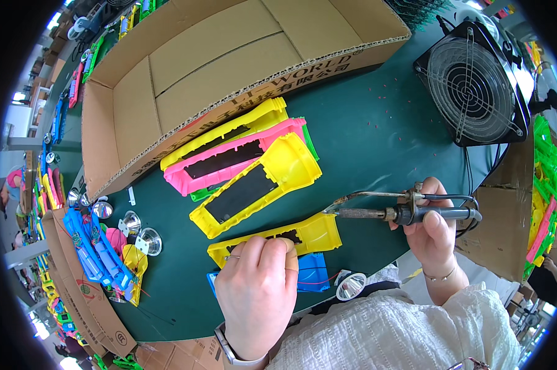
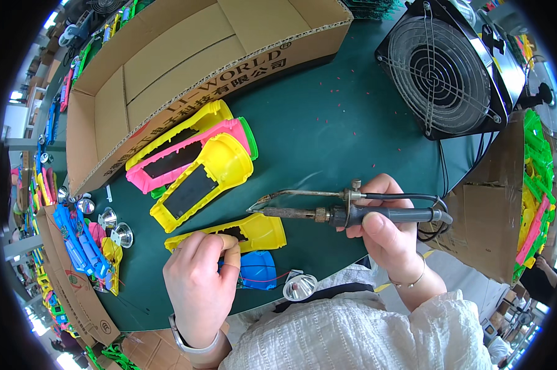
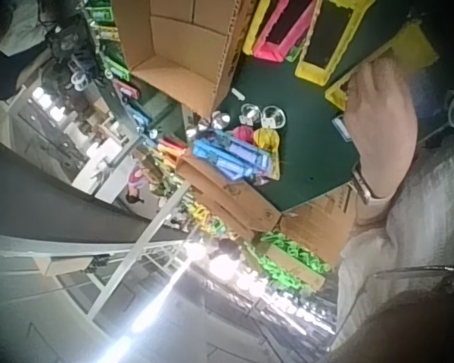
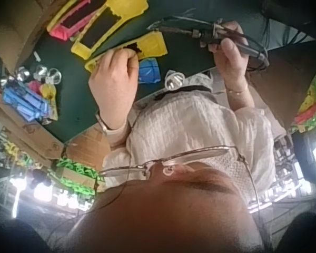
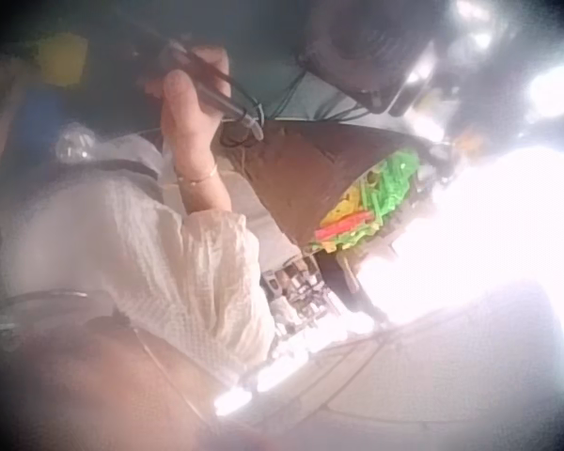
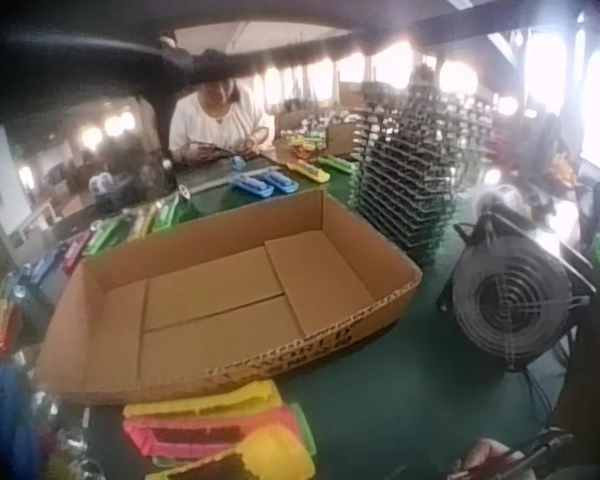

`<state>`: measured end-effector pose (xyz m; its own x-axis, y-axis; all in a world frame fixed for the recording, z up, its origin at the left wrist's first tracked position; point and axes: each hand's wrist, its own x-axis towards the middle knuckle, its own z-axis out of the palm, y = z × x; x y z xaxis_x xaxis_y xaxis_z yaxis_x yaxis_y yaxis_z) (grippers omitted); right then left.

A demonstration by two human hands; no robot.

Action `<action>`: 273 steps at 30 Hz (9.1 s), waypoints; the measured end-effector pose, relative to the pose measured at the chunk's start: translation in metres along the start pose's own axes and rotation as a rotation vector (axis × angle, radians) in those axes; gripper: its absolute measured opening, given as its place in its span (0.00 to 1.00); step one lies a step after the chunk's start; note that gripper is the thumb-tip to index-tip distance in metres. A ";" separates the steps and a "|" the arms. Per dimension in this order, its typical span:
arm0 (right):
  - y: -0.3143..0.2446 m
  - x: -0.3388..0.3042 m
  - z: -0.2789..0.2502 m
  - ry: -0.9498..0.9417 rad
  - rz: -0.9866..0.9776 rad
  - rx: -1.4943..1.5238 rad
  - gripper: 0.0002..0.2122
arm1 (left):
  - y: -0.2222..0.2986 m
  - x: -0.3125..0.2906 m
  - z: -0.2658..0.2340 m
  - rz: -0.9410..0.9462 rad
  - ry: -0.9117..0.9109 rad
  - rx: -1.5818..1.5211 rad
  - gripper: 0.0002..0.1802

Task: The person solders electronic components inside flashlight casings using a soldering iron, fits the plastic housing pieces together by hand, and places the assembled flashlights onto the assembly line.

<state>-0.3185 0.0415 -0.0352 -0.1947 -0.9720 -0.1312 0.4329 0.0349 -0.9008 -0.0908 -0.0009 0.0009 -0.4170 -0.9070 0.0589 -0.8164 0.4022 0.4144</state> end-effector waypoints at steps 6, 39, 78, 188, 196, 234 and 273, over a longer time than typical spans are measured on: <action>0.001 0.000 0.000 -0.008 0.007 0.043 0.17 | -0.001 -0.002 -0.001 0.000 -0.001 -0.024 0.07; 0.008 0.004 0.046 -0.309 0.110 -0.296 0.12 | -0.055 -0.017 -0.038 0.005 -0.007 -0.058 0.05; -0.001 0.002 0.054 -0.265 0.109 -0.409 0.12 | -0.048 0.015 -0.059 0.283 -0.456 0.289 0.01; 0.007 -0.038 0.029 -0.024 -0.011 0.049 0.17 | -0.061 -0.078 -0.020 0.376 0.211 -0.247 0.09; 0.001 -0.032 0.023 -0.095 0.175 -0.032 0.18 | -0.046 -0.062 0.002 0.476 0.293 0.034 0.12; -0.005 -0.022 0.014 -0.219 0.217 -0.132 0.12 | -0.047 -0.068 0.009 0.524 0.315 0.172 0.11; 0.024 -0.010 0.011 0.192 -0.194 0.418 0.07 | -0.092 0.054 -0.129 -0.090 0.544 0.154 0.21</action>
<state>-0.2966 0.0491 -0.0505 -0.4484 -0.8896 -0.0873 0.6810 -0.2767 -0.6780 0.0137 -0.1032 0.0834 -0.1103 -0.8557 0.5056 -0.9049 0.2968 0.3050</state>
